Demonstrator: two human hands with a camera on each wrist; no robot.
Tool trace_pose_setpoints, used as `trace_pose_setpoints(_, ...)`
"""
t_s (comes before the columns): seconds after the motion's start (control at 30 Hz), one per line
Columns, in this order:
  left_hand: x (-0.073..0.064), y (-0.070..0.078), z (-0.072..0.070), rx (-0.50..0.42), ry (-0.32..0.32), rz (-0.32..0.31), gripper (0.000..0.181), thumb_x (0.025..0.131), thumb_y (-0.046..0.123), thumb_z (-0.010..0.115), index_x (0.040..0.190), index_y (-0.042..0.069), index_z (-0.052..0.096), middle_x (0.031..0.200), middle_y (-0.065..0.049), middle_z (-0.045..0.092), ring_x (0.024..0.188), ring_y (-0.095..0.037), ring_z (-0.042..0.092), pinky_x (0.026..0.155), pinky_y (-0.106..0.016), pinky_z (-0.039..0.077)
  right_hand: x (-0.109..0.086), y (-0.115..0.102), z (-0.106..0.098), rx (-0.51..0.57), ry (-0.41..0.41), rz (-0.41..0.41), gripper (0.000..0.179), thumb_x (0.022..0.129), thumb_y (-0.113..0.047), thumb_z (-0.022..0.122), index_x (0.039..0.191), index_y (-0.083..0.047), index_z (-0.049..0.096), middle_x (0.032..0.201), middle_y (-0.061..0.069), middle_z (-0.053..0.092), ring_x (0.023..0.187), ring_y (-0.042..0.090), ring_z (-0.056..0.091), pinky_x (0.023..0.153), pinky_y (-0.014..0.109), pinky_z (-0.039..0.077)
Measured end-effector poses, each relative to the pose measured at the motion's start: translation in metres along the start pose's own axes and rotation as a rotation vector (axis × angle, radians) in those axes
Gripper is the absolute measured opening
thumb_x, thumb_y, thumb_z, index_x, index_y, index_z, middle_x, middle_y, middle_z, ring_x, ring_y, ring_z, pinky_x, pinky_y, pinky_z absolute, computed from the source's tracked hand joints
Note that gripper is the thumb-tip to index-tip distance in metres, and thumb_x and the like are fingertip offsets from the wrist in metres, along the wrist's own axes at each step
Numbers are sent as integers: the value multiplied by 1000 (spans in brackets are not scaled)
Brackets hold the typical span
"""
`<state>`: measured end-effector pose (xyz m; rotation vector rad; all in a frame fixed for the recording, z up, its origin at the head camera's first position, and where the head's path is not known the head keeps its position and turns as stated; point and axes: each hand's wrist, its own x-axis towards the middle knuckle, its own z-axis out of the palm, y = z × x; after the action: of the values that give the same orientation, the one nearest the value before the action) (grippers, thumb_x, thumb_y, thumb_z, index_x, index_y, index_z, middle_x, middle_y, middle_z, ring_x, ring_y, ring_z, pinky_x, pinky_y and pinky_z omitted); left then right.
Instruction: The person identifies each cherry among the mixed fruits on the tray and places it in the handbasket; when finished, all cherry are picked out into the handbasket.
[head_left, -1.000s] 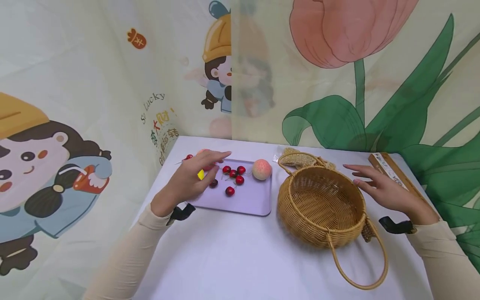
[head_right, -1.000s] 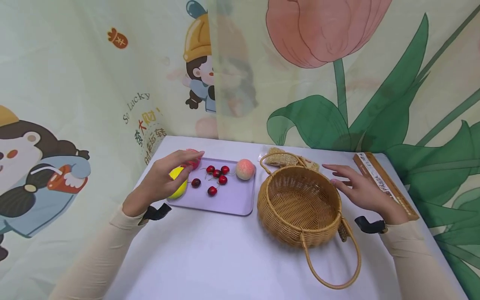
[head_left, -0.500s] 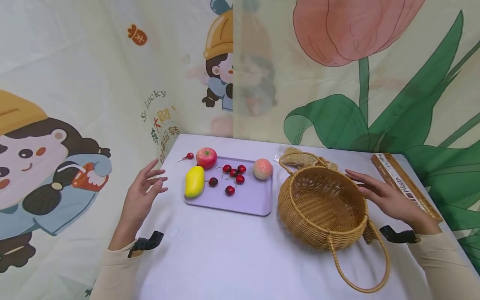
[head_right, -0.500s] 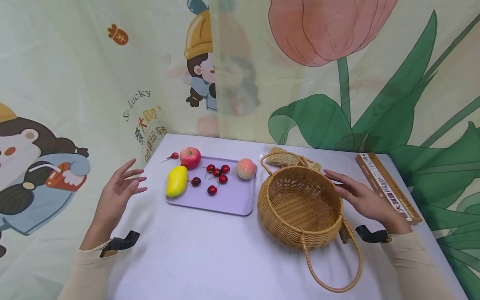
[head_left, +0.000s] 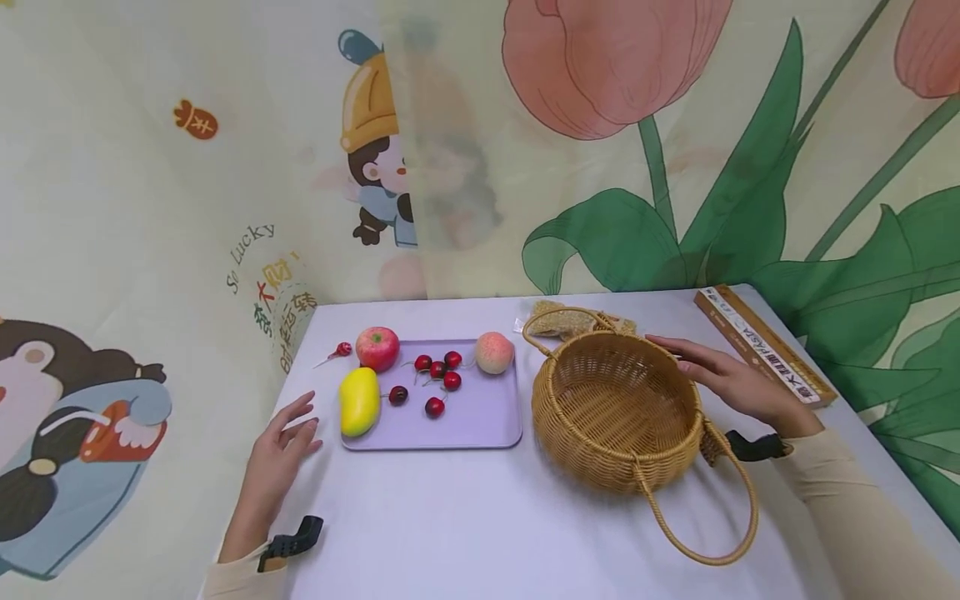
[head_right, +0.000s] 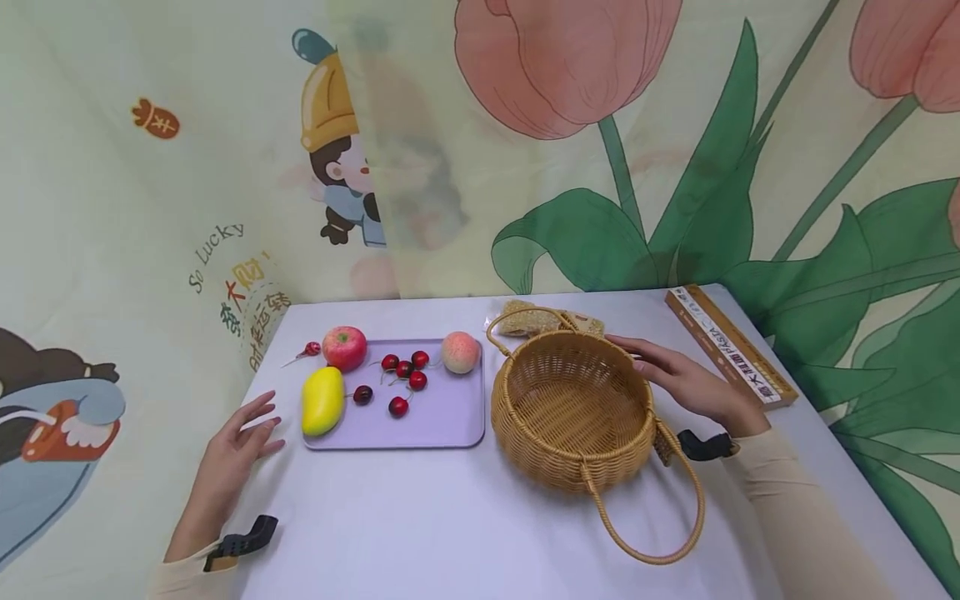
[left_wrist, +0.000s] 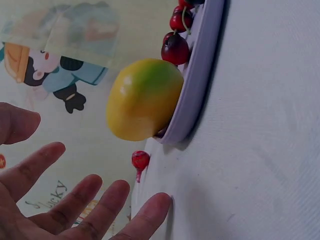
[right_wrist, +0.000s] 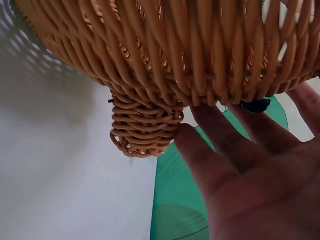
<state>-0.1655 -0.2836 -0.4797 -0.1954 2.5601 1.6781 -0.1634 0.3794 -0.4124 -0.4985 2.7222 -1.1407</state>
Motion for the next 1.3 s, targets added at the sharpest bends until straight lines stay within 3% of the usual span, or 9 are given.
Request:
trace_pose_setpoints(0.13,-5,-13,3,-8,-19,-82,59,113,27,52,169,22,32,171,-17,35,148,-35,48,91,-7,55,4,2,3,18,-1,0,49,116,-25,43,165,-25,42,169,14,44,138,-27,33,107,12,40)
trace_pose_setpoints(0.2,-4,-15,4,-12,-25,-91,58,113,24,51,169,21,33,172,-17,34,149,-34,48,92,-8,56,4,3,5,19,7,-10,49,116,-24,42,165,-25,42,169,14,45,139,-26,34,108,14,41)
trace_pose_setpoints(0.3,5,-12,5,-6,-62,-61,58,113,23,52,168,19,33,172,-18,33,150,-37,48,93,-12,58,-2,5,7,40,33,-10,49,116,-22,42,165,-23,42,168,12,46,139,-25,35,106,14,42)
trace_pose_setpoints(0.43,6,-11,5,0,-99,-8,58,113,22,53,167,17,35,171,-19,34,149,-41,49,96,-17,60,-6,8,11,69,28,-13,50,116,-20,41,166,-22,40,169,2,45,138,-26,35,103,11,42)
trace_pose_setpoints(0.7,3,-12,6,-25,-106,32,58,112,30,55,166,16,37,170,-19,36,146,-42,53,94,-21,62,-3,11,10,86,3,-33,51,116,-21,40,167,-24,36,170,-10,41,140,-24,35,101,13,44)
trace_pose_setpoints(0.87,3,-13,9,-98,-127,32,61,111,33,58,166,14,38,171,-18,35,139,-24,60,94,-23,62,-1,7,6,70,3,-39,51,116,-19,40,167,-23,37,166,-19,41,139,-25,34,100,11,43)
trace_pose_setpoints(1.1,3,-13,8,-133,-128,14,60,111,34,58,165,15,39,172,-16,35,124,4,62,95,-24,63,1,6,7,132,6,-57,51,115,-14,39,166,-19,38,167,-13,43,142,-20,38,104,11,42)
trace_pose_setpoints(1.2,3,-13,8,-150,-135,17,60,111,35,57,165,15,39,172,-16,35,119,10,61,95,-25,63,2,7,7,133,15,-51,51,115,-14,40,166,-19,39,165,-16,43,142,-20,38,104,11,42)
trace_pose_setpoints(1.3,3,-14,9,-164,-137,9,59,112,35,56,165,15,40,172,-15,35,119,8,61,95,-25,63,1,7,5,95,6,-53,51,115,-15,40,166,-20,38,164,-21,42,142,-22,36,104,9,39)
